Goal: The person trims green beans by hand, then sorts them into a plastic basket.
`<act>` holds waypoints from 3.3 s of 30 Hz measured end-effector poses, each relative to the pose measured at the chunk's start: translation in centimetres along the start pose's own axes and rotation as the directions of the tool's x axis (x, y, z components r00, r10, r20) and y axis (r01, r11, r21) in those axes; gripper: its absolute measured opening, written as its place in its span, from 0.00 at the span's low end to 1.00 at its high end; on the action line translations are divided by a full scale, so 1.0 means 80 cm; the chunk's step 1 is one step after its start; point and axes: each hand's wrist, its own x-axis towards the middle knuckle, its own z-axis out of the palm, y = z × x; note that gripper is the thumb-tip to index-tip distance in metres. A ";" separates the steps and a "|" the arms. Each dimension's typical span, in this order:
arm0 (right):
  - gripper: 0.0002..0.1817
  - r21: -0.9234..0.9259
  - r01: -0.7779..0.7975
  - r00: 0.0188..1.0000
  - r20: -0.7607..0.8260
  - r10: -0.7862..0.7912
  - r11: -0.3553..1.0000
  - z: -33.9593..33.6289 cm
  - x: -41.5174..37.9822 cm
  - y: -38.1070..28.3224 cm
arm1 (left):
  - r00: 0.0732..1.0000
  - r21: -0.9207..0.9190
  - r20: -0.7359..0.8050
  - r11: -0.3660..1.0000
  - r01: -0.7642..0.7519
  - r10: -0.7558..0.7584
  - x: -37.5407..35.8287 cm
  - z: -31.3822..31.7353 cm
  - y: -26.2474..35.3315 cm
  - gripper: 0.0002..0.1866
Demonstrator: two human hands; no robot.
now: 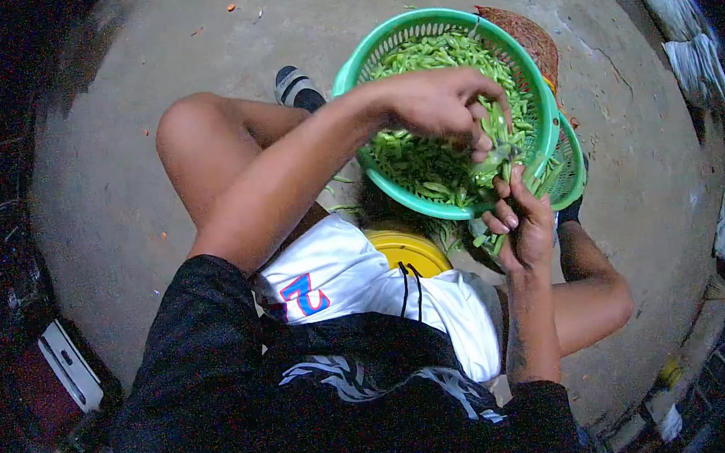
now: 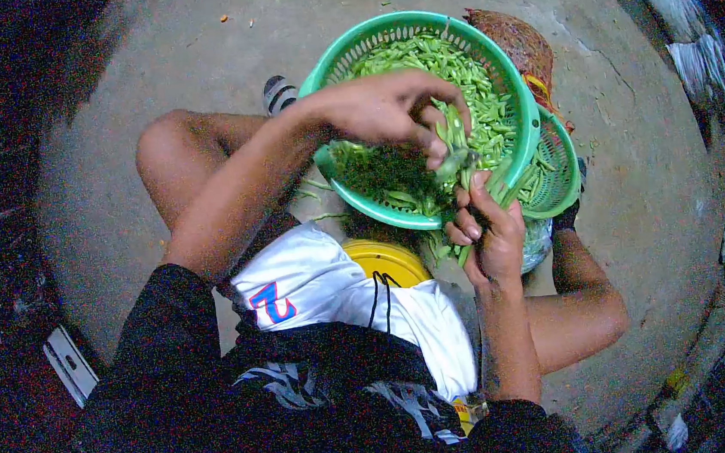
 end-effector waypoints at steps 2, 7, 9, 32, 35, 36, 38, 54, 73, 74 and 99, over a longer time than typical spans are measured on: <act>0.08 0.001 0.003 1.000 0.002 -0.003 1.000 -0.002 -0.001 0.000 | 0.997 0.025 0.006 0.996 -0.083 0.083 -0.004 -0.023 -0.003 0.19; 0.09 -0.022 0.007 1.000 0.018 -0.007 1.000 0.000 0.000 0.001 | 0.984 0.091 -0.178 0.995 0.032 -0.015 -0.009 -0.032 0.001 0.18; 0.09 -0.017 0.008 1.000 0.027 -0.008 1.000 0.001 0.002 0.001 | 0.997 0.063 -0.062 0.997 0.043 -0.039 -0.002 -0.008 0.004 0.20; 0.09 0.022 -0.059 0.998 0.026 0.059 0.998 0.003 0.004 0.002 | 0.999 0.126 -0.011 0.991 0.037 -0.036 -0.005 0.004 0.012 0.18; 0.08 0.074 -0.085 0.995 0.067 0.080 0.994 -0.002 0.006 0.000 | 0.994 -0.008 -0.107 0.999 0.034 -0.034 -0.008 -0.019 0.003 0.15; 0.08 0.078 -0.078 0.995 0.065 0.073 0.994 0.000 0.007 -0.002 | 0.994 -0.005 -0.108 0.999 0.034 -0.034 -0.008 -0.020 0.002 0.15; 0.08 0.084 -0.068 0.996 0.062 0.063 0.994 0.002 0.006 -0.003 | 0.993 0.026 -0.113 1.000 -0.011 0.014 -0.007 -0.020 0.001 0.15; 0.07 0.056 -0.062 0.997 0.047 0.059 0.996 0.002 0.006 -0.003 | 0.992 -0.008 -0.117 0.999 0.048 -0.049 -0.006 -0.031 0.001 0.18; 0.08 0.064 -0.026 0.997 -0.077 0.031 0.998 0.021 0.003 -0.001 | 0.996 0.105 0.085 0.994 0.009 -0.018 -0.008 0.013 0.016 0.17; 0.08 0.062 -0.028 0.996 -0.080 0.033 0.998 0.018 0.004 -0.001 | 0.996 0.100 0.085 0.995 0.009 -0.018 -0.008 0.010 0.011 0.17; 0.20 -0.044 -0.013 0.992 0.121 0.018 0.999 0.033 0.006 -0.008 | 0.971 0.128 -0.239 0.991 0.043 -0.011 -0.020 -0.023 0.021 0.28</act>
